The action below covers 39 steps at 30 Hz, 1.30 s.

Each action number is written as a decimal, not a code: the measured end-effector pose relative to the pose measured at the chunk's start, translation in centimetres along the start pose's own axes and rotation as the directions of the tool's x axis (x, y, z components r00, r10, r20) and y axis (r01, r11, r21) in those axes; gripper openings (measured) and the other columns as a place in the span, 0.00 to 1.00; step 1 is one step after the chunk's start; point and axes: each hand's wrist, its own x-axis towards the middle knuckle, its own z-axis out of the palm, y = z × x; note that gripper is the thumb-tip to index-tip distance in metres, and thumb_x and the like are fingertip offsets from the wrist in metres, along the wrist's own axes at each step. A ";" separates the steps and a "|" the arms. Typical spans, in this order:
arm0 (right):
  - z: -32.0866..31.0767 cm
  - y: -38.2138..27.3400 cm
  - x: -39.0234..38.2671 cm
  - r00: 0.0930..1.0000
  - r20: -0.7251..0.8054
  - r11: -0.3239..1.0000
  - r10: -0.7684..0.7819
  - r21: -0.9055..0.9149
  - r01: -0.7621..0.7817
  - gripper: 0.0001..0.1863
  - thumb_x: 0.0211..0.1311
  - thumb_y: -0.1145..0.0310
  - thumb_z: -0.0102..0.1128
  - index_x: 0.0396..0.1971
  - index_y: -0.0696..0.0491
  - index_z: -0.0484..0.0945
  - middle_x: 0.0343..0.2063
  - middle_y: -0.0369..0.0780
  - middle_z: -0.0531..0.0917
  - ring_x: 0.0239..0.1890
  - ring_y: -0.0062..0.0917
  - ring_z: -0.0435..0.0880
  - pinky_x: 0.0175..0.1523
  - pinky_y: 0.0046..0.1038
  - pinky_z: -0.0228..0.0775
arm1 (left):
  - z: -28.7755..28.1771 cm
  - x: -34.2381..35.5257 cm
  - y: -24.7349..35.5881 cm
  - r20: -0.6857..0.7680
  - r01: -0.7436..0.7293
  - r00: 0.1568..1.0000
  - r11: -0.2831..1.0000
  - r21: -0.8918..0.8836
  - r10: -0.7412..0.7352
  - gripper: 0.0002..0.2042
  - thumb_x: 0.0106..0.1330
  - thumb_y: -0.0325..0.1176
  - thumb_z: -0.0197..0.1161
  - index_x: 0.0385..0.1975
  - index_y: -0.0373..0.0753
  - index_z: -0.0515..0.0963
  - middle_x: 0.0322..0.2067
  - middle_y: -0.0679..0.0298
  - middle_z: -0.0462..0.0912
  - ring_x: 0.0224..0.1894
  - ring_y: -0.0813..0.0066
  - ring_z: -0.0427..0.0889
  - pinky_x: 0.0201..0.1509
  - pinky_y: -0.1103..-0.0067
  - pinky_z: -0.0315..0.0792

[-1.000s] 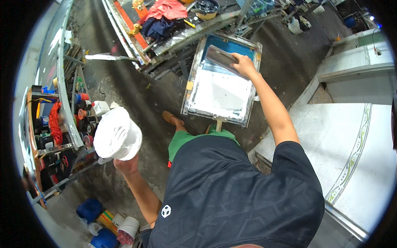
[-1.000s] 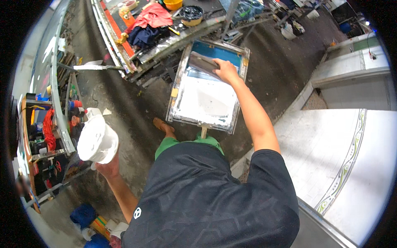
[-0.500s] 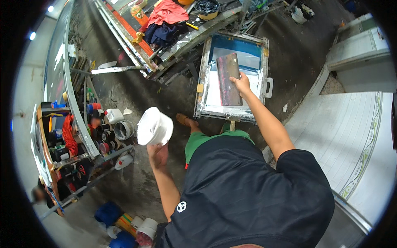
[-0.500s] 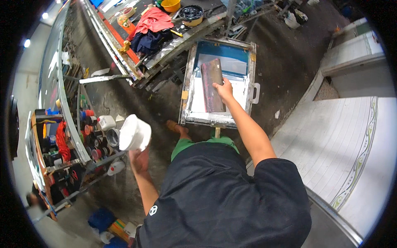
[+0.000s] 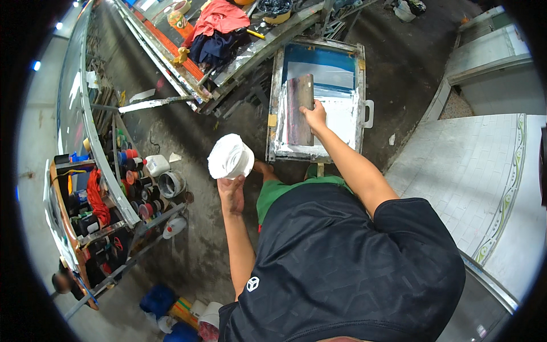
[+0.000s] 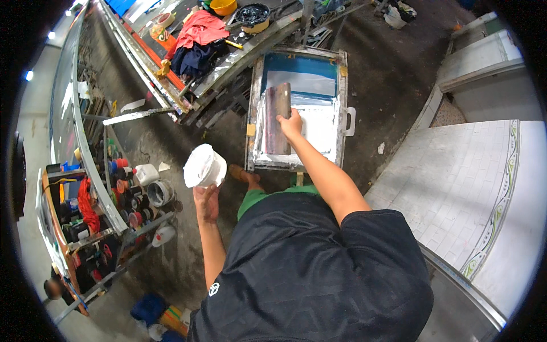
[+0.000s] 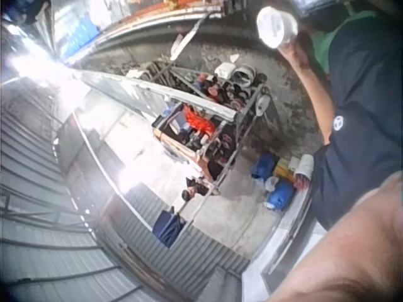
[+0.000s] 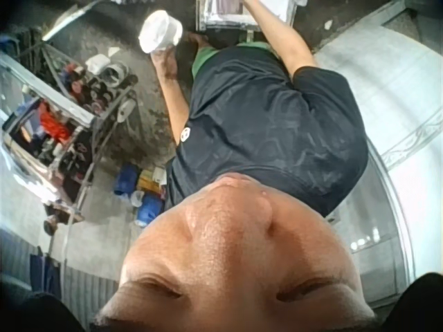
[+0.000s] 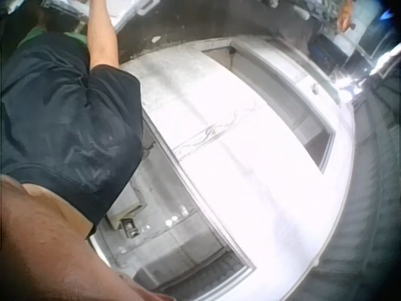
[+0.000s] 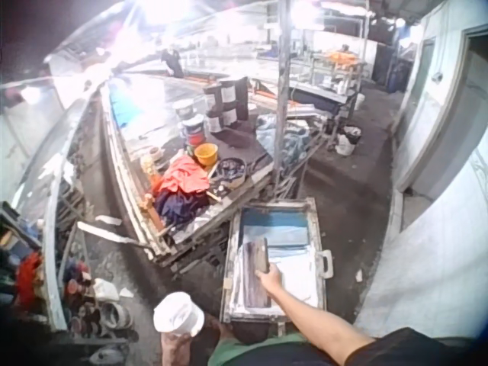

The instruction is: The person repeatedly prints a white logo onto blue t-shirts using a screen printing frame and squeegee. After printing, the person carries the screen to a workbench, scrapes off excess ink, and prepares the screen for reuse.

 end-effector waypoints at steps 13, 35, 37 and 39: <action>1.1 -0.2 -0.2 0.997 -0.075 1.000 0.002 -0.024 -0.003 0.29 0.50 0.69 0.75 0.53 0.59 0.77 0.46 0.47 0.85 0.46 0.34 0.85 0.52 0.33 0.74 | -1.5 -0.5 -0.4 -0.049 0.014 0.999 0.994 0.109 -0.009 0.38 0.56 0.19 0.69 0.68 0.35 0.59 0.63 0.52 0.71 0.65 0.53 0.72 0.66 0.53 0.73; 2.8 0.9 0.2 0.996 0.014 0.994 0.090 0.061 -0.091 0.27 0.51 0.67 0.75 0.51 0.55 0.76 0.44 0.47 0.86 0.48 0.40 0.85 0.55 0.38 0.74 | -0.3 -0.2 -1.4 -0.063 0.066 0.996 0.995 0.069 -0.061 0.38 0.57 0.19 0.68 0.68 0.36 0.59 0.63 0.53 0.71 0.65 0.54 0.72 0.67 0.51 0.72; 2.3 1.8 0.8 0.988 0.093 0.973 0.124 0.182 -0.140 0.27 0.50 0.69 0.76 0.52 0.55 0.77 0.44 0.45 0.86 0.47 0.36 0.85 0.54 0.35 0.74 | -0.6 -0.7 -1.8 -0.068 0.079 0.995 0.995 0.059 -0.075 0.38 0.56 0.19 0.68 0.68 0.37 0.59 0.63 0.54 0.71 0.65 0.55 0.72 0.67 0.52 0.72; 1.9 2.4 1.6 0.978 0.157 0.945 0.139 0.274 -0.179 0.28 0.50 0.70 0.77 0.52 0.56 0.77 0.44 0.44 0.86 0.46 0.32 0.84 0.53 0.33 0.74 | -0.8 -1.1 -2.3 -0.076 0.092 0.993 0.994 0.052 -0.088 0.38 0.56 0.19 0.68 0.68 0.37 0.59 0.63 0.54 0.71 0.65 0.55 0.72 0.66 0.53 0.73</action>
